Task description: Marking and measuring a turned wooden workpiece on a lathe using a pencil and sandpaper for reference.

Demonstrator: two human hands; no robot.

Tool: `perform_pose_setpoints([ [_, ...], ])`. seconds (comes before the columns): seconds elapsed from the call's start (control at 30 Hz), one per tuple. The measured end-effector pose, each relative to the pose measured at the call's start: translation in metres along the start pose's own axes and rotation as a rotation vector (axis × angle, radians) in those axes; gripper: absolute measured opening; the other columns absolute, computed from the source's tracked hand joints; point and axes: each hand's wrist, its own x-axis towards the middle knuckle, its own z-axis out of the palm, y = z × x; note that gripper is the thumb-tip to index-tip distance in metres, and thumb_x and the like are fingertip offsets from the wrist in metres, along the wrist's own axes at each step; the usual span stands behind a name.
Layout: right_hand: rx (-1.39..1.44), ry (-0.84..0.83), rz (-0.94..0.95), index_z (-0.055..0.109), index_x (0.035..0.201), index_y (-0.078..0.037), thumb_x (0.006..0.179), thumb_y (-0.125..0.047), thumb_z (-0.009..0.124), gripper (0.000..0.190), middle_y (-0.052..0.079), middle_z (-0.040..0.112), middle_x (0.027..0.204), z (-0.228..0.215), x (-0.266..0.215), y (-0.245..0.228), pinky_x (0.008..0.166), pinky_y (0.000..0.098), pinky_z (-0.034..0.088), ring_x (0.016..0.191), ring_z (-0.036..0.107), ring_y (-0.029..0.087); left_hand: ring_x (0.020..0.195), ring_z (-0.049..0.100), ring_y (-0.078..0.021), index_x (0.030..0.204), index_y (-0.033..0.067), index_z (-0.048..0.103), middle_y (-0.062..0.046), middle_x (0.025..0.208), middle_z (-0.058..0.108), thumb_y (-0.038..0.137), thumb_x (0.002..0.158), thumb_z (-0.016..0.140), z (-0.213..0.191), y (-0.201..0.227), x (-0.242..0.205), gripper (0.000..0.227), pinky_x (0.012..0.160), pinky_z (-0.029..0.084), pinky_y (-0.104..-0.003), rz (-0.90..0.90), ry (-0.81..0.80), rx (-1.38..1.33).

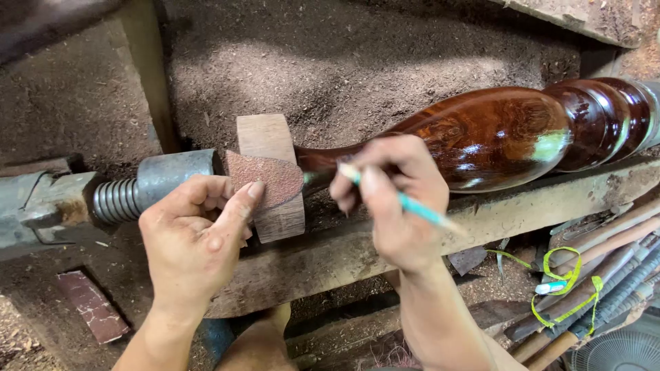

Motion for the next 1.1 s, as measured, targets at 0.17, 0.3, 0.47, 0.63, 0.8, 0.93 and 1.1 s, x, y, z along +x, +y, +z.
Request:
perform_pose_setpoints([
  [0.17, 0.103, -0.189, -0.053, 0.062, 0.096, -0.002, 0.095, 0.0, 0.071, 0.01, 0.011, 0.076, 0.092, -0.008, -0.024, 0.017, 0.062, 0.0242, 0.057, 0.074, 0.07, 0.009, 0.058, 0.054, -0.0016, 0.091, -0.0038, 0.071, 0.0, 0.069, 0.066, 0.007, 0.093, 0.079, 0.002, -0.005, -0.001, 0.013, 0.048, 0.038, -0.018, 0.056, -0.005, -0.019],
  [0.3, -0.018, -0.277, -0.086, 0.066, 0.091, 0.0, 0.092, 0.0, 0.075, 0.009, 0.01, 0.074, 0.087, 0.003, -0.019, 0.018, 0.065, 0.0254, 0.057, 0.074, 0.07, 0.011, 0.063, 0.055, -0.001, 0.092, -0.0038, 0.071, 0.0, 0.072, 0.066, 0.006, 0.093, 0.078, 0.002, -0.007, -0.001, 0.012, 0.053, 0.04, -0.017, 0.091, -0.005, -0.058],
  [0.47, -0.054, -0.339, -0.058, 0.065, 0.091, 0.001, 0.092, -0.001, 0.075, 0.01, 0.009, 0.074, 0.087, 0.009, -0.012, 0.015, 0.066, 0.0261, 0.058, 0.075, 0.071, 0.011, 0.062, 0.056, -0.0023, 0.09, -0.0035, 0.071, -0.001, 0.07, 0.067, 0.007, 0.092, 0.08, 0.002, -0.005, -0.001, 0.014, 0.053, 0.043, -0.018, 0.117, 0.015, 0.043],
  [0.63, 0.081, -0.322, -0.142, 0.069, 0.083, -0.002, 0.092, -0.002, 0.071, 0.009, 0.006, 0.072, 0.073, -0.004, -0.01, 0.057, 0.05, 0.0221, 0.049, 0.054, 0.062, 0.004, 0.068, 0.06, -0.0027, 0.092, -0.0035, 0.071, -0.002, 0.077, 0.07, 0.007, 0.092, 0.079, 0.002, -0.006, 0.0, 0.013, 0.06, 0.048, -0.019, 0.16, 0.003, 0.018],
  [0.8, -0.009, -0.147, -0.151, 0.063, 0.083, -0.005, 0.096, -0.003, 0.072, 0.016, 0.005, 0.069, 0.076, -0.026, 0.007, 0.038, 0.049, 0.0222, 0.05, 0.058, 0.061, 0.007, 0.065, 0.058, -0.0035, 0.091, -0.0033, 0.072, -0.002, 0.073, 0.069, 0.008, 0.092, 0.079, 0.0, -0.001, 0.002, 0.014, 0.058, 0.046, -0.019, 0.161, -0.011, 0.07],
  [0.93, -0.002, -0.28, -0.2, 0.068, 0.088, -0.003, 0.093, -0.003, 0.07, 0.006, 0.006, 0.07, 0.083, -0.012, -0.001, 0.024, 0.055, 0.023, 0.058, 0.063, 0.067, 0.008, 0.064, 0.057, -0.0034, 0.09, -0.0038, 0.071, -0.001, 0.071, 0.068, 0.008, 0.092, 0.08, 0.0, -0.001, 0.002, 0.015, 0.055, 0.045, -0.02, 0.155, -0.015, 0.092],
  [1.1, -0.047, -0.342, -0.048, 0.064, 0.084, -0.002, 0.092, -0.006, 0.074, 0.014, 0.004, 0.071, 0.08, 0.007, -0.003, 0.019, 0.057, 0.0238, 0.052, 0.067, 0.064, 0.009, 0.063, 0.056, -0.0033, 0.089, -0.0038, 0.071, -0.001, 0.071, 0.067, 0.007, 0.091, 0.08, 0.001, -0.002, 0.003, 0.014, 0.054, 0.044, -0.02, 0.115, -0.003, 0.054],
])
